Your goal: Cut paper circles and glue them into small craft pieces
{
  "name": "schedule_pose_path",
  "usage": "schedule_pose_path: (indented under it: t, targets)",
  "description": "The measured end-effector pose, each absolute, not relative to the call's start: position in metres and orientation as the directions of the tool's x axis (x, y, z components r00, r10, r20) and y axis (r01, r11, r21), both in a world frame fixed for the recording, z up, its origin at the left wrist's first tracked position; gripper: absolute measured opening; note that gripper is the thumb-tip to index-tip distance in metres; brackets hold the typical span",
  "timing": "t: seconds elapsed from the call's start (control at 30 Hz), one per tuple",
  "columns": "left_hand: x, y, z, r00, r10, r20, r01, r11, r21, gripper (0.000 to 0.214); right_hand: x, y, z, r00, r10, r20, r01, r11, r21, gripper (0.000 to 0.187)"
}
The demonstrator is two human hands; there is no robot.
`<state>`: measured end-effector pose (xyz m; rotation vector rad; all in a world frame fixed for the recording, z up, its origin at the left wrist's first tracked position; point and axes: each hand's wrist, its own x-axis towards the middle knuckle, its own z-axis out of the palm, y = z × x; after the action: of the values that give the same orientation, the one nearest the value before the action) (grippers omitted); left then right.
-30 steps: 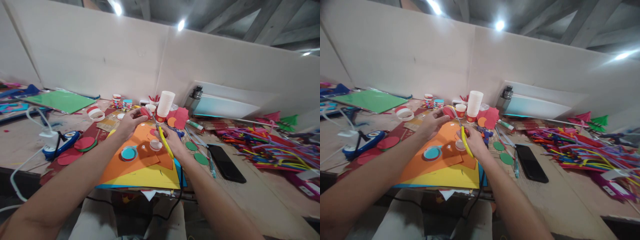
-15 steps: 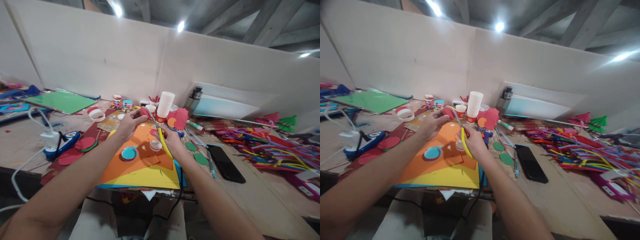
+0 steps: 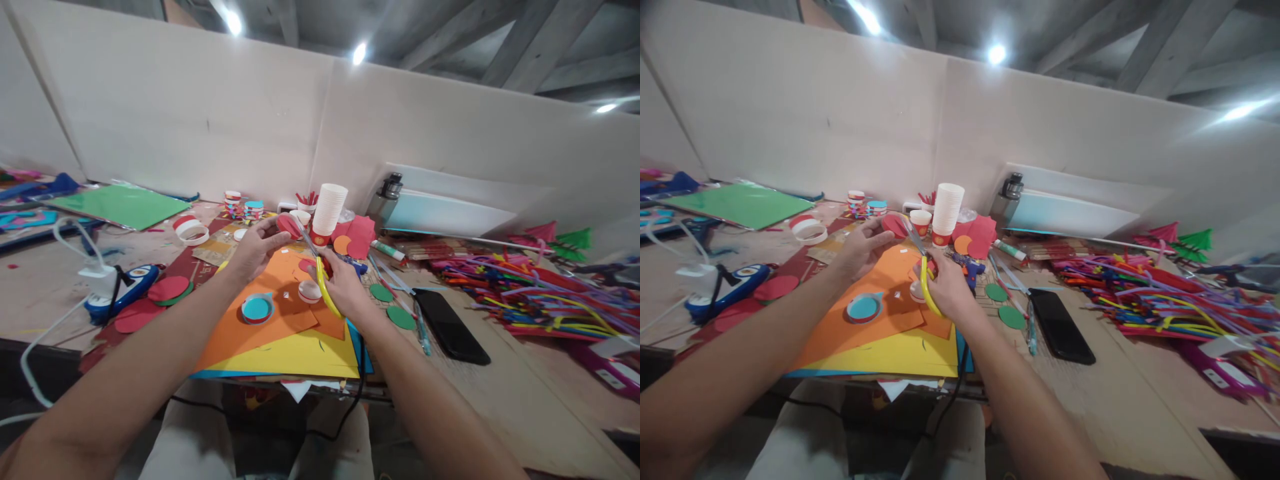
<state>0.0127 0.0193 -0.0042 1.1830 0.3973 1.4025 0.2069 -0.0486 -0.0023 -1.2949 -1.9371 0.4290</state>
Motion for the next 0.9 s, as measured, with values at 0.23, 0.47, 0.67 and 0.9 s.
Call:
schedule_pose_path:
  t: [0.23, 0.47, 0.67, 0.9]
  targets:
    - [0.0132, 0.0215, -0.0078, 0.226, 0.885, 0.406, -0.542, -0.232, 0.808, 0.047, 0.2068, -0.0467, -0.0050, -0.182, 0.897, 0.403, 0.655, 0.416, -0.630, 0.043]
    - [0.0138, 0.0191, -0.0037, 0.210, 0.895, 0.394, -0.539, -0.230, 0.810, 0.045, 0.2092, -0.0466, -0.0035, -0.189, 0.897, 0.400, 0.624, 0.424, -0.656, 0.044]
    - [0.0139, 0.0182, -0.0018, 0.214, 0.888, 0.408, -0.528, -0.246, 0.813, 0.041, 0.2129, -0.0437, -0.0058, -0.222, 0.900, 0.376, 0.611, 0.429, -0.665, 0.049]
    - [0.0154, 0.0160, 0.0004, 0.193, 0.905, 0.379, -0.521, -0.233, 0.821, 0.045, 0.2139, -0.0389, -0.0102, -0.230, 0.907, 0.354, 0.562, 0.421, -0.712, 0.050]
